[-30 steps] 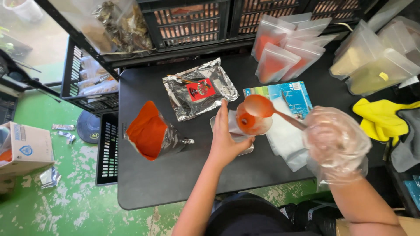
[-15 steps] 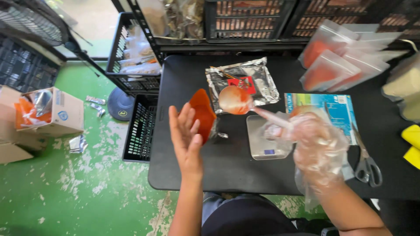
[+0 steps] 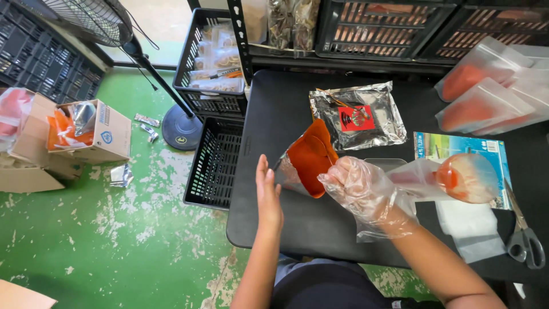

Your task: The person fills small plastic pouches with red powder by scooping the powder from a large bag using a spoon and transferring it into the pouches through a funnel.

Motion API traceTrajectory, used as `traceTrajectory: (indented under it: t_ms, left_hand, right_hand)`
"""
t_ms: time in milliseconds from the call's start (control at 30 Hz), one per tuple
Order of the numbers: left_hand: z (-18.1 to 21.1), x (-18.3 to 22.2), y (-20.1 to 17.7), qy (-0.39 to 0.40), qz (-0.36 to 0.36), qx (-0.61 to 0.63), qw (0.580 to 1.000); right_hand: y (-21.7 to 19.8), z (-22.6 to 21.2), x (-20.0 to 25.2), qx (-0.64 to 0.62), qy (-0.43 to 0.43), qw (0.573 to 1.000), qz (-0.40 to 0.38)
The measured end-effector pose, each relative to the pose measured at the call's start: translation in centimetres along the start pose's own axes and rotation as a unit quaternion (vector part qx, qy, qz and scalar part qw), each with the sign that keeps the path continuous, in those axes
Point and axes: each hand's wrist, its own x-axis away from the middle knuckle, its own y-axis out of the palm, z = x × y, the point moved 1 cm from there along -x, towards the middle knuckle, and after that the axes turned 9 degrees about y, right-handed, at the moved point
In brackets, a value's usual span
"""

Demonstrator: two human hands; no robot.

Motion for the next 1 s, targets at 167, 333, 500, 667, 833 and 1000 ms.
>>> traceTrajectory:
  t_ms: [167, 333, 500, 667, 833, 1000]
  left_hand:
    - [-0.4, -0.4, 0.0, -0.058, -0.023, 0.007, 0.998]
    - [-0.1, -0.7, -0.5, -0.072, -0.029, 0.007, 0.997]
    - [0.2, -0.6, -0.4, -0.081, -0.023, 0.017, 0.996]
    - [0.0, -0.5, -0.5, -0.073, -0.026, 0.021, 0.997]
    - [0.3, -0.4, -0.3, -0.071, -0.019, 0.027, 0.997]
    - [0.5, -0.2, 0.1, -0.064, -0.023, 0.019, 0.998]
  right_hand:
    - [3.7, -0.2, 1.0, 0.029, -0.099, 0.99, 0.096]
    - [6.4, 0.5, 4.5, -0.35, 0.327, 0.867, 0.136]
    - [6.1, -0.8, 4.4, -0.256, 0.4, 0.866, 0.155]
    - [5.0, -3.7, 1.4, -0.453, 0.4, 0.783, 0.148]
    - [6.7, -3.5, 3.8, -0.254, 0.588, 0.767, 0.041]
    - [-0.7, -7.0, -3.7, -0.399, 0.68, 0.592, 0.17]
